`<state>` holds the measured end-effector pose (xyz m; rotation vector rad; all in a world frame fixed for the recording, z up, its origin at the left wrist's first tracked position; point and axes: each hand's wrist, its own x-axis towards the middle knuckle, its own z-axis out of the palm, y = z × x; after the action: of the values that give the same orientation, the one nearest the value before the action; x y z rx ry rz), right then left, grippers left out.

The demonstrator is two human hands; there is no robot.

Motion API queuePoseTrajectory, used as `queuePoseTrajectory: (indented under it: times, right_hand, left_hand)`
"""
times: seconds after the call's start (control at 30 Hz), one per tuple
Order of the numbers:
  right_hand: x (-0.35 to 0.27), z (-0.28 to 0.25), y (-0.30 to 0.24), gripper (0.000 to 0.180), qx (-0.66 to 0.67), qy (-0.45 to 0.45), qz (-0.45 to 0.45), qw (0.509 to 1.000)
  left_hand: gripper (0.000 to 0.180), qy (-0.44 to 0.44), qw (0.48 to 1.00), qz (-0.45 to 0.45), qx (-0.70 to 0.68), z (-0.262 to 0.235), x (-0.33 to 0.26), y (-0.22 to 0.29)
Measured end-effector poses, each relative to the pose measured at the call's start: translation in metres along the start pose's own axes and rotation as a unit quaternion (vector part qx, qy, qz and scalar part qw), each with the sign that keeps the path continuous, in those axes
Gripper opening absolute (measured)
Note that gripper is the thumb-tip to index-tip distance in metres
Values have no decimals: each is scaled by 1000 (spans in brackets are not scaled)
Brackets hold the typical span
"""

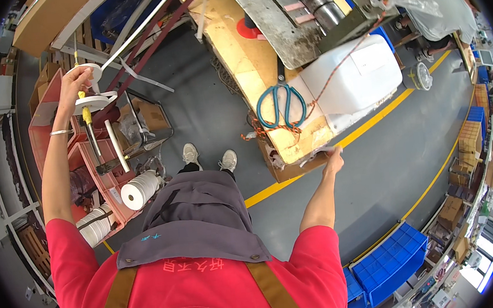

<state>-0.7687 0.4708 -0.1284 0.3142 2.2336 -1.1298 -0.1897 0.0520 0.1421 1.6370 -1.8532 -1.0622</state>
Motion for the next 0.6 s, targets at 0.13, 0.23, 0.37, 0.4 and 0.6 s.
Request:
queuePoseTrajectory:
  times: [0.13,0.23,0.37,0.4,0.6]
  right_hand:
    - [5,3,59,36,-299,152,-233,913]
    - [10,5,75,31,-213,174,-223,935]
    - [24,-13,59,32,-272,130,-170,938]
    - [26,-15,53,31,-283,144,-174,932]
    - [-16,0,35,23,-269,199,-174,926]
  left_hand:
    - [21,-12,1000,16,6,3,7,19]
    - [21,-40,998,40,-17,-3,18,20]
    - [21,-38,997,68,-16,-2,26,20]
    - [21,-47,996,71,-30,-1,31,16]
    - [21,-85,993,69,-44,5,45,16]
